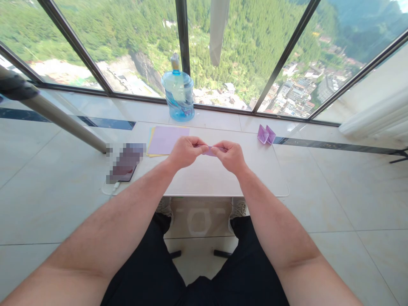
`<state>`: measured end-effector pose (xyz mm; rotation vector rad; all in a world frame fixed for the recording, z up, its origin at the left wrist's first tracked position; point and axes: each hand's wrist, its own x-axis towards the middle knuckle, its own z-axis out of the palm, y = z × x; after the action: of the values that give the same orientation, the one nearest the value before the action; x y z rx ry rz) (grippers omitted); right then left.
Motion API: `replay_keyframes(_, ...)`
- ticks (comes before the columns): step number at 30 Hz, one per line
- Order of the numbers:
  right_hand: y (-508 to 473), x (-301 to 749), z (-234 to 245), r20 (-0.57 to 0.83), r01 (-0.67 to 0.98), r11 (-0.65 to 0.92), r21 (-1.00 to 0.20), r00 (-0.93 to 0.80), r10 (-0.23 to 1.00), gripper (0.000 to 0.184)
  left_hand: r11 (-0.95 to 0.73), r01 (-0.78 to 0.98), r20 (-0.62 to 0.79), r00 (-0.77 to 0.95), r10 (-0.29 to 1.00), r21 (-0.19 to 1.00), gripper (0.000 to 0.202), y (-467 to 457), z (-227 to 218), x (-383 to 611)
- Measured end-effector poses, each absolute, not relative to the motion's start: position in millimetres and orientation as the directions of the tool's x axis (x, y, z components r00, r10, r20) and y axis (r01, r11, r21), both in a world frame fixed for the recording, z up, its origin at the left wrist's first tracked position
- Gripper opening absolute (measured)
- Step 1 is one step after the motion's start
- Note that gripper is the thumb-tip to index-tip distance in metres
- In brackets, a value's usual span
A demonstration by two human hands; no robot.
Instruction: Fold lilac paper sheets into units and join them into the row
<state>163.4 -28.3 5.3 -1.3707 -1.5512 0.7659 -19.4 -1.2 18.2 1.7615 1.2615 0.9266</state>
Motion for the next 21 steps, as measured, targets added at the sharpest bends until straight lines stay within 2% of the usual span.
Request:
replay_keyframes(6, -29, 160, 9, 0.203, 0.452, 0.168, -0.876, 0.03, 0.979, 0.02, -0.211, 0.418, 0.114, 0.245, 0.963, 0.884, 0.024, -4, 21, -16)
replay_keyframes(13, -26, 169, 11, 0.089, 0.416, 0.073, -0.906, 0.018, 0.996, 0.024, -0.183, 0.448, 0.067, 0.261, 0.963, 0.875, 0.024, -3, 24, -20)
replay_keyframes(21, -23, 174, 9, 0.08, 0.463, 0.044, -0.885, 0.057, 0.995, 0.025, -0.194, 0.469, 0.051, 0.301, 0.952, 0.862, 0.023, 1, 21, -22)
